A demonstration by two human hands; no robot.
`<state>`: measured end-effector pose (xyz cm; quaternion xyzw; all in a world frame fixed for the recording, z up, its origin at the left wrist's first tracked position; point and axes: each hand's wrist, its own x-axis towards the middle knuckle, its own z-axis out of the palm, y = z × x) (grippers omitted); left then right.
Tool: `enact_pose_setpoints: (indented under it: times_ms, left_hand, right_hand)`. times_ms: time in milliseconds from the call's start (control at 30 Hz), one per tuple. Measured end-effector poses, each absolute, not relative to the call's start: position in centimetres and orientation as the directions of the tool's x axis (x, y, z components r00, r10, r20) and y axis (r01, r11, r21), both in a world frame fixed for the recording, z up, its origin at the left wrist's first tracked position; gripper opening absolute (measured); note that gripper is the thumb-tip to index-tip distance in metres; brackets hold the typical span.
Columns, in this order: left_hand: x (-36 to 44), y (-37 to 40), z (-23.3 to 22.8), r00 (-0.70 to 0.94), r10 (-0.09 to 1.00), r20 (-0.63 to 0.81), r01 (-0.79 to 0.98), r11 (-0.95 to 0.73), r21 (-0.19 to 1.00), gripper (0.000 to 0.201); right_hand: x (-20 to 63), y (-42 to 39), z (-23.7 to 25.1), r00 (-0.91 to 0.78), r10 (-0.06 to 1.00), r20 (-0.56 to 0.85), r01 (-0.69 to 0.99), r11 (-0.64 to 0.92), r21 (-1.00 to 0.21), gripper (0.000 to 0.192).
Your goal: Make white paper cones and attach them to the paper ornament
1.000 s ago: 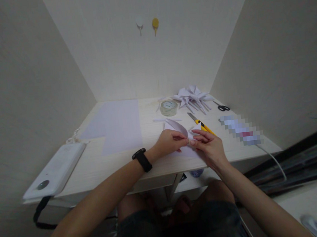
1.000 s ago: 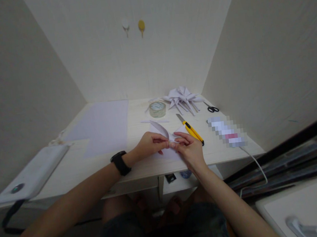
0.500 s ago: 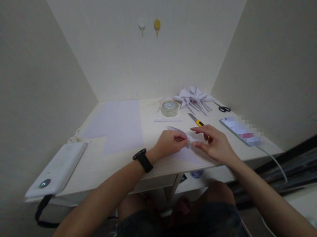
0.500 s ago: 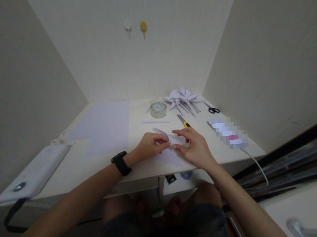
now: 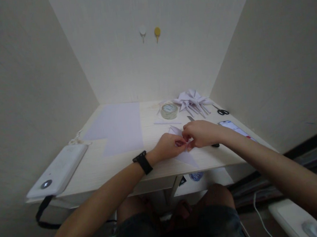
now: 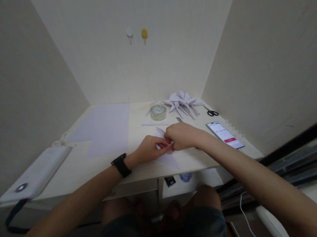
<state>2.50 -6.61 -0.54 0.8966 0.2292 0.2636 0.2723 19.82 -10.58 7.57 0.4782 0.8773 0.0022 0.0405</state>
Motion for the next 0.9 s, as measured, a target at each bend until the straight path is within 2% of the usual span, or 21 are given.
enact_pose_setpoints:
  times_ms: [100,167,267,333,367,433,500,633,733,900]
  left_hand:
    - [2.5,-6.6,-0.2,0.742,0.581,0.334,0.277,-0.720,0.637,0.016]
    - [2.3,-6.4,0.3,0.667,0.663,0.339,0.346,-0.679,0.648,0.016]
    - [1.7,-5.2,1.2,0.369,0.845,0.386,0.523,-0.532,0.666,0.018]
    - [1.2,-4.0,1.5,0.195,0.901,0.389,0.582,-0.425,0.693,0.025]
    - [0.9,-3.4,1.4,0.165,0.915,0.369,0.577,-0.393,0.716,0.031]
    - [0.6,-2.5,1.0,0.219,0.945,0.243,0.483,-0.321,0.814,0.040]
    - [0.6,-2.0,0.3,0.324,0.935,0.146,0.318,-0.253,0.914,0.044]
    - [1.0,-2.2,-0.6,0.489,0.864,0.122,0.064,-0.175,0.982,0.033]
    - [1.0,-2.5,-0.5,0.526,0.841,0.128,0.026,-0.166,0.986,0.027]
    - [1.0,-2.2,-0.7,0.537,0.834,0.124,0.130,-0.228,0.965,0.027]
  right_hand:
    - [19.5,-9.9,7.5,-0.545,0.835,-0.077,0.830,0.550,0.096,0.012]
    - [19.6,-9.6,7.6,-0.544,0.837,-0.054,0.832,0.547,0.092,0.010]
    - [20.2,-9.6,7.8,-0.514,0.858,0.000,0.857,0.513,0.045,0.011]
    - [20.8,-9.8,8.0,-0.490,0.871,0.034,0.871,0.491,-0.002,0.015]
    - [21.1,-9.9,8.1,-0.483,0.874,0.049,0.874,0.485,-0.028,0.016]
    - [21.5,-10.1,8.2,-0.474,0.877,0.077,0.874,0.479,-0.076,0.018]
    - [21.8,-10.2,8.1,-0.495,0.863,0.101,0.857,0.504,-0.109,0.017]
    - [21.9,-10.4,7.8,-0.590,0.796,0.135,0.784,0.605,-0.138,0.017]
    - [21.7,-10.9,7.6,-0.633,0.766,0.109,0.746,0.642,-0.178,0.015]
    - [20.6,-12.0,7.6,-0.682,0.718,0.141,0.696,0.696,-0.177,0.013]
